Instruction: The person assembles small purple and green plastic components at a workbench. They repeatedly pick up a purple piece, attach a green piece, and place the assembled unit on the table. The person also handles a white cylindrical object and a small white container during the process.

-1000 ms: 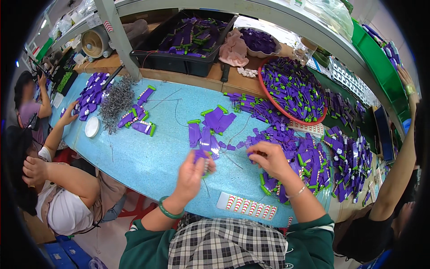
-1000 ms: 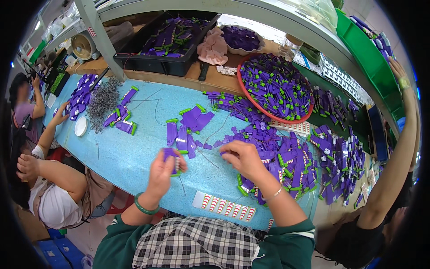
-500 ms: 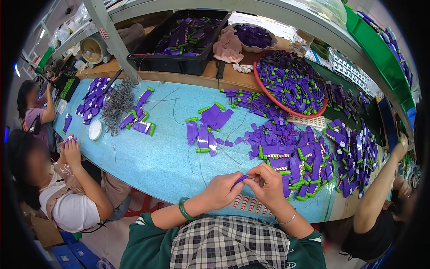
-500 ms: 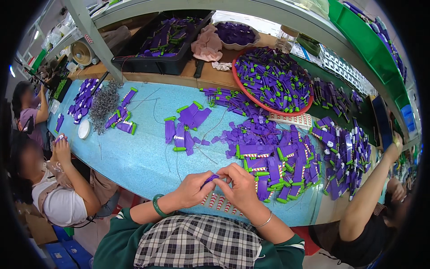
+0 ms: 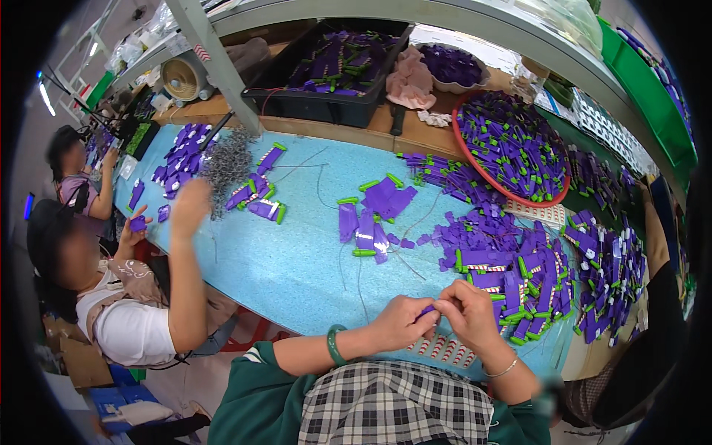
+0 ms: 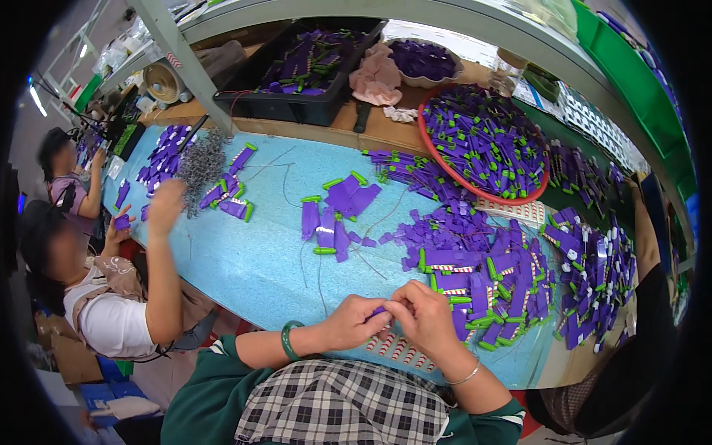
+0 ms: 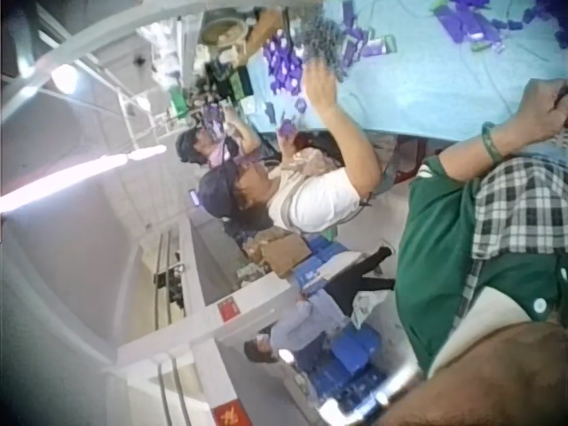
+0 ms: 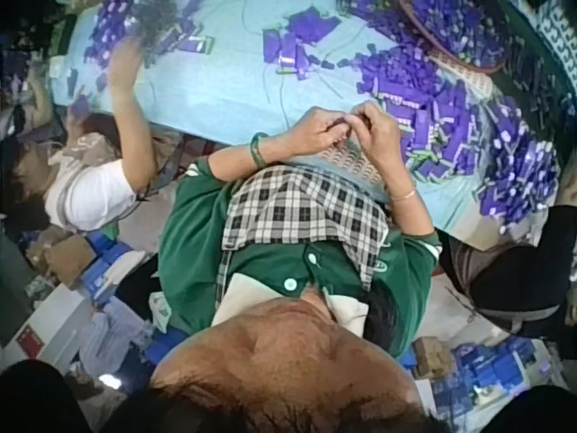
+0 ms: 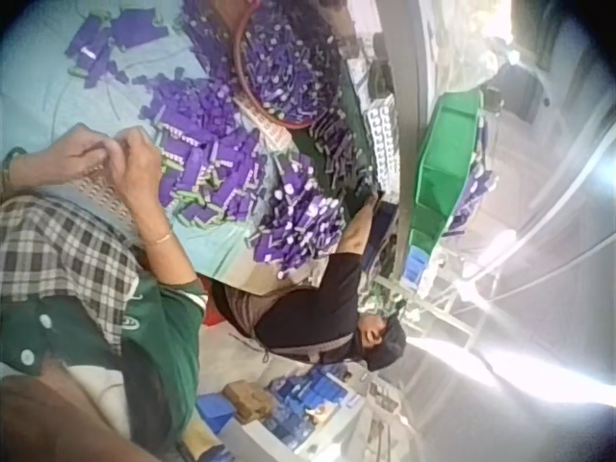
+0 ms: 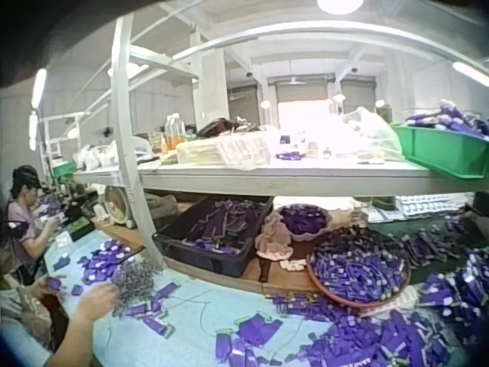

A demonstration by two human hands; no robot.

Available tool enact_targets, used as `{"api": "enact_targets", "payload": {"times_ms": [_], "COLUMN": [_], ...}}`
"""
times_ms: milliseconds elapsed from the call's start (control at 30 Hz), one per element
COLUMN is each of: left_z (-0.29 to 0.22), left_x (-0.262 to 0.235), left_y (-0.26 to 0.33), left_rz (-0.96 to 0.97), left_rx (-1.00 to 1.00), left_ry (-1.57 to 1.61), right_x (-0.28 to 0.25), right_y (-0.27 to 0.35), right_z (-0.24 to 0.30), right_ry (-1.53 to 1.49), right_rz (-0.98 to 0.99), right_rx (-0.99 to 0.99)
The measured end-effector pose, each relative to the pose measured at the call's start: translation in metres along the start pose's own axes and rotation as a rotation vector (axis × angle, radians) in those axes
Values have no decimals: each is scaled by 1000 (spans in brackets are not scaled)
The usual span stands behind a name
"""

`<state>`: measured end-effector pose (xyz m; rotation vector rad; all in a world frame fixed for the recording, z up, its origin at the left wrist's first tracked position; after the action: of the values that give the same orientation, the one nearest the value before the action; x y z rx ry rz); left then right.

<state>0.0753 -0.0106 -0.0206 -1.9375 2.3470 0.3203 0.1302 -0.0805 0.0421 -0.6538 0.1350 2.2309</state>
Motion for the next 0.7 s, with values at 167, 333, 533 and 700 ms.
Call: {"api": "enact_targets", "payload": {"times_ms": [167,333,533,700], "left_z": [-30,-30,7,-11], "left_x": [-66,-162,-182,-233], "left_y": [-19,-9,-7,32], "left_rz": [-88,-391,-409,-786], "left_rx": [215,209,301,311], "left_ry": [-446,-1468,-1398,-662], "right_x": [-70,-147,-20,66], "right_y": [-18,-12,13,32], "right_z": [-21,-14,10,-3], "right_ry": [61,803,566,623], "right_rz": [-33,-254,42,225], "right_rx": [55,22,-260,-186]}}
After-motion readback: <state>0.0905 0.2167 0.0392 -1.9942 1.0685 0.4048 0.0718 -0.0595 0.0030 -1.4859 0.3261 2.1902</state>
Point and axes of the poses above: each hand's wrist, its own y-axis away from the middle knuckle, its own x-axis out of the palm, z = x × y, the point moved 10 cm from there along -y, towards the middle knuckle, and after that the axes turned 3 degrees about -y, right-handed, at the moved point
